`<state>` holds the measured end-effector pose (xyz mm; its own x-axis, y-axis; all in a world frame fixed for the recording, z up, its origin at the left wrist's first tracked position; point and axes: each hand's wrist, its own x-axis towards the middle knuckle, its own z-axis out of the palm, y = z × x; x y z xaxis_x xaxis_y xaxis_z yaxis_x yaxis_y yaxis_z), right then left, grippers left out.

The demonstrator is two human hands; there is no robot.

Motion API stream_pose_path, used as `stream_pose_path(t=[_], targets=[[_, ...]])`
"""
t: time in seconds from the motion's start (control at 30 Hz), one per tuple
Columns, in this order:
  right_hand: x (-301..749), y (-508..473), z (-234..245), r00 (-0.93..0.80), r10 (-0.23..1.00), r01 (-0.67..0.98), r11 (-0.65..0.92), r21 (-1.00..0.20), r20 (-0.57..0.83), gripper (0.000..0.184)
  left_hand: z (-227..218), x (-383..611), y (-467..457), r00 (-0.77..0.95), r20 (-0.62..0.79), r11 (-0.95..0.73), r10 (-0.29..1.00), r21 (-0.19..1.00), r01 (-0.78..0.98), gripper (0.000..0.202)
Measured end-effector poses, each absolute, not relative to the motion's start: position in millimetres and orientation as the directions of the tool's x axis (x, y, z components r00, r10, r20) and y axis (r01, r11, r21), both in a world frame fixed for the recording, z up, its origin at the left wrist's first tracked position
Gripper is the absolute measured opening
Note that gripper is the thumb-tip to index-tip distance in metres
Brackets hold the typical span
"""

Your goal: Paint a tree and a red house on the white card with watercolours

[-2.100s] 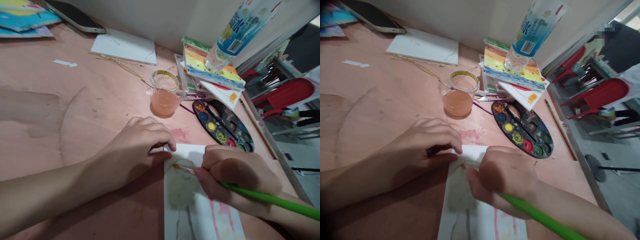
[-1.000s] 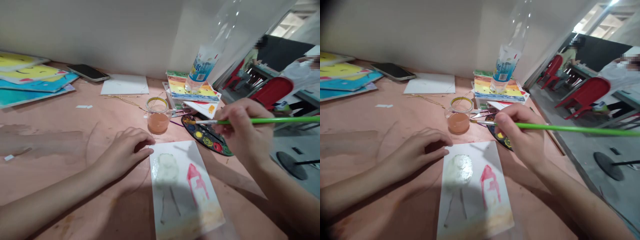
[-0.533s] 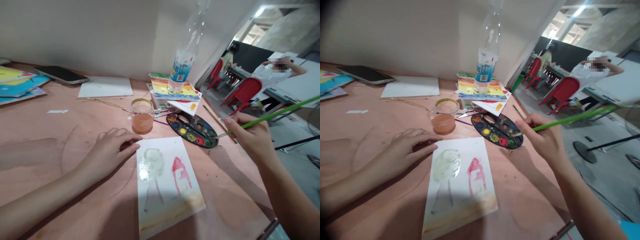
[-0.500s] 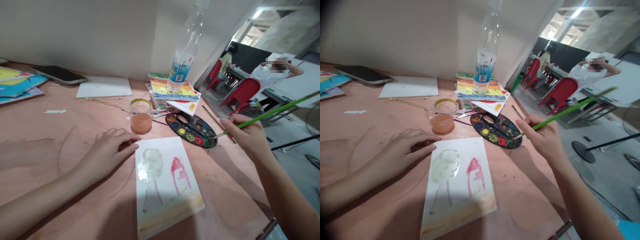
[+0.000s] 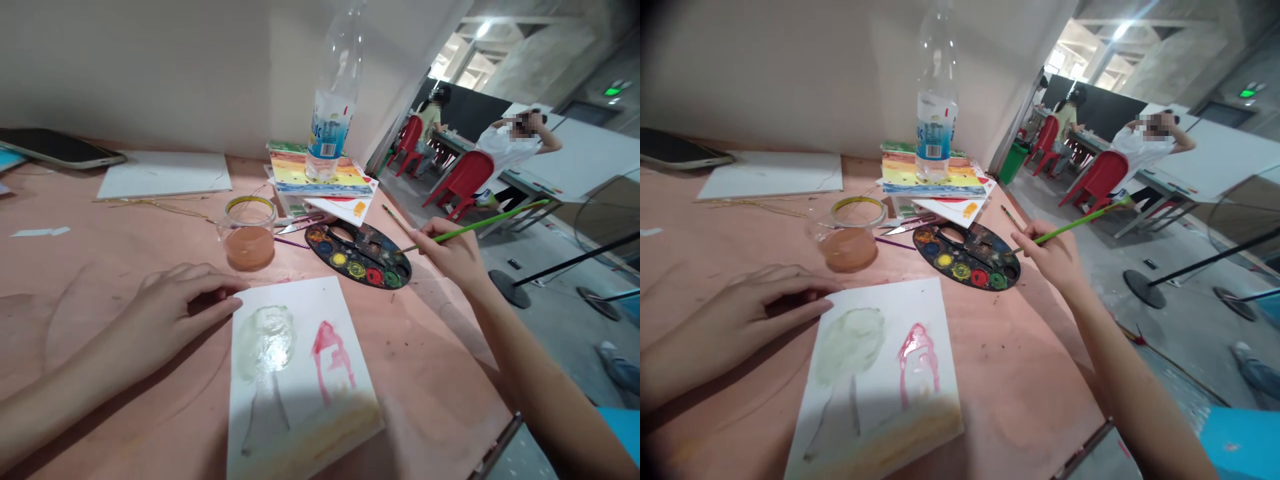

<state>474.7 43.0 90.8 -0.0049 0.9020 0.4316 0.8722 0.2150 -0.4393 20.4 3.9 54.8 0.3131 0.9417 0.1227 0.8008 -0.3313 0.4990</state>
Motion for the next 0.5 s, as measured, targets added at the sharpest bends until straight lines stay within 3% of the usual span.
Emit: stream_pose_path(t=[0.13, 0.5], targets=[[475.5, 47.6, 85.3, -0.06, 0.917, 0.899, 0.221, -0.378, 0.394, 0.036, 58.8, 19.7, 3.2, 0.319, 0.051, -0.304, 0.946, 0.476, 0.825, 0.049], [480.2, 48.0, 85.2, -0.063, 0.929, 0.919, 0.197, -0.342, 0.364, 0.035, 55.2, 22.1, 4.0, 0.292, 0.118, -0.31, 0.949, 0.513, 0.8, 0.044]])
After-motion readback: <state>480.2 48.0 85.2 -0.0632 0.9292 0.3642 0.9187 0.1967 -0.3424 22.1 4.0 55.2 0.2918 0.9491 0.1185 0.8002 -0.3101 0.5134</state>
